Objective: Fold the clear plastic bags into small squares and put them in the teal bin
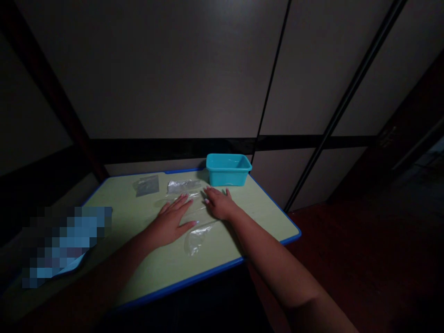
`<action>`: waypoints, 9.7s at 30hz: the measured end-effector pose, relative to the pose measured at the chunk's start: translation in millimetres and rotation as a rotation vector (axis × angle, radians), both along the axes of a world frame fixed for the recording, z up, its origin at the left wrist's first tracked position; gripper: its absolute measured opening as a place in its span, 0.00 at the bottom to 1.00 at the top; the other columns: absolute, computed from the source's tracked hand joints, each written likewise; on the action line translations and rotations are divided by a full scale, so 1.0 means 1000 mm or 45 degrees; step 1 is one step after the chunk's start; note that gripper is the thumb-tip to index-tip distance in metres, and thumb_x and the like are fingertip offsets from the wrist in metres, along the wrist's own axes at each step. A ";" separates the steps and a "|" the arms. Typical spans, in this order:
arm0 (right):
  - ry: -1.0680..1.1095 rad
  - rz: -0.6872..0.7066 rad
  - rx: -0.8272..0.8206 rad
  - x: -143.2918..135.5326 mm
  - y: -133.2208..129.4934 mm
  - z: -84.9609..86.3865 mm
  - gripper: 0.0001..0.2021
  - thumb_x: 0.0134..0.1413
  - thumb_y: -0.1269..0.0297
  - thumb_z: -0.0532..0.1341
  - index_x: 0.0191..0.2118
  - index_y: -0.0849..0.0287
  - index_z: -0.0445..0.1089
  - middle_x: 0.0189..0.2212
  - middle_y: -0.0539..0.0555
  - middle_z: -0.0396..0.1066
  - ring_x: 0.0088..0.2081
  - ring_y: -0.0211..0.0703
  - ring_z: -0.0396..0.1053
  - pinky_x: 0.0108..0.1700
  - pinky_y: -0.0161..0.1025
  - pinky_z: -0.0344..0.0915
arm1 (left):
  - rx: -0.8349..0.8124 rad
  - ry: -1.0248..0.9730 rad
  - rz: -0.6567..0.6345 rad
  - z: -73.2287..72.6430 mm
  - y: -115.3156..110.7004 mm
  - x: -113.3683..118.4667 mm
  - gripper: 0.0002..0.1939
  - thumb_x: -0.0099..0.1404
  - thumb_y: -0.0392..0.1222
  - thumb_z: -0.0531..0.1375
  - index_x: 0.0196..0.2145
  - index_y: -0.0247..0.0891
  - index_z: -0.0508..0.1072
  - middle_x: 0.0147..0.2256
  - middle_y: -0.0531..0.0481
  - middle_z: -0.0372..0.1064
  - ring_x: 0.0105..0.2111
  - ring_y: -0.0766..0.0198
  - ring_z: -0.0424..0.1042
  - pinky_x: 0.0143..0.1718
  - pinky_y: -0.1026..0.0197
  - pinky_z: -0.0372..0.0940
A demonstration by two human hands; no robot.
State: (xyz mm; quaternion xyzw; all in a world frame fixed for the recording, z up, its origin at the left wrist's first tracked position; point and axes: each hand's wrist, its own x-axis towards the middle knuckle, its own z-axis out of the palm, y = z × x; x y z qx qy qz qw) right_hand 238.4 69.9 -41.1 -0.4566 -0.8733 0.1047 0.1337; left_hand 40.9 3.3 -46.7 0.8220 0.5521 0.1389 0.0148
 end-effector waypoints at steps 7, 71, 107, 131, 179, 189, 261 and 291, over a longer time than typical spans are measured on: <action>-0.070 0.069 -0.136 0.003 -0.006 0.005 0.38 0.49 0.40 0.52 0.63 0.53 0.45 0.63 0.58 0.40 0.63 0.54 0.38 0.56 0.67 0.28 | -0.276 0.102 -0.147 0.000 -0.004 0.000 0.41 0.58 0.67 0.47 0.62 0.42 0.47 0.63 0.44 0.35 0.62 0.52 0.36 0.58 0.40 0.35; -0.115 0.103 -0.383 0.017 -0.006 0.020 0.43 0.43 0.41 0.59 0.63 0.52 0.44 0.64 0.60 0.33 0.63 0.56 0.31 0.56 0.65 0.27 | -0.240 -0.138 -0.503 0.022 -0.017 0.003 0.16 0.63 0.54 0.51 0.49 0.57 0.67 0.60 0.54 0.51 0.60 0.54 0.46 0.57 0.44 0.41; -0.459 0.126 -0.494 0.027 -0.010 0.032 0.58 0.28 0.44 0.67 0.63 0.45 0.32 0.64 0.58 0.18 0.61 0.62 0.15 0.51 0.72 0.22 | -0.309 0.195 -0.262 0.007 -0.015 -0.001 0.63 0.36 0.77 0.55 0.63 0.42 0.39 0.63 0.39 0.24 0.62 0.44 0.24 0.56 0.36 0.28; -0.258 0.042 -0.075 -0.004 0.000 0.001 0.28 0.61 0.53 0.40 0.64 0.51 0.31 0.64 0.53 0.28 0.64 0.47 0.29 0.56 0.65 0.28 | -0.158 0.104 -0.587 0.016 -0.040 0.043 0.40 0.62 0.65 0.41 0.63 0.42 0.33 0.63 0.40 0.17 0.62 0.52 0.22 0.57 0.39 0.31; -0.272 0.055 -0.122 -0.007 -0.006 0.001 0.32 0.58 0.47 0.40 0.64 0.53 0.34 0.64 0.54 0.32 0.64 0.46 0.32 0.58 0.62 0.35 | -0.198 0.044 -0.171 0.004 -0.007 0.012 0.39 0.62 0.65 0.38 0.63 0.36 0.40 0.64 0.44 0.31 0.63 0.54 0.33 0.58 0.44 0.38; -0.257 0.075 -0.134 -0.004 -0.005 0.001 0.34 0.57 0.43 0.39 0.64 0.53 0.33 0.64 0.54 0.32 0.64 0.48 0.32 0.58 0.62 0.33 | -0.239 0.110 0.087 0.000 0.009 -0.009 0.40 0.61 0.67 0.35 0.63 0.40 0.40 0.63 0.39 0.37 0.62 0.45 0.36 0.55 0.39 0.42; -0.273 0.036 -0.232 -0.005 -0.016 0.011 0.36 0.54 0.39 0.40 0.64 0.49 0.34 0.64 0.53 0.27 0.64 0.52 0.28 0.57 0.65 0.30 | -0.290 0.146 0.097 0.000 0.004 0.000 0.36 0.63 0.64 0.33 0.63 0.43 0.43 0.64 0.46 0.32 0.63 0.53 0.30 0.57 0.39 0.37; -0.142 0.127 -0.255 0.001 -0.012 0.011 0.38 0.50 0.38 0.48 0.64 0.49 0.38 0.64 0.54 0.30 0.64 0.55 0.28 0.57 0.65 0.30 | -0.231 0.087 -0.079 0.007 0.001 -0.008 0.36 0.62 0.63 0.45 0.62 0.44 0.44 0.64 0.46 0.31 0.63 0.55 0.30 0.58 0.43 0.34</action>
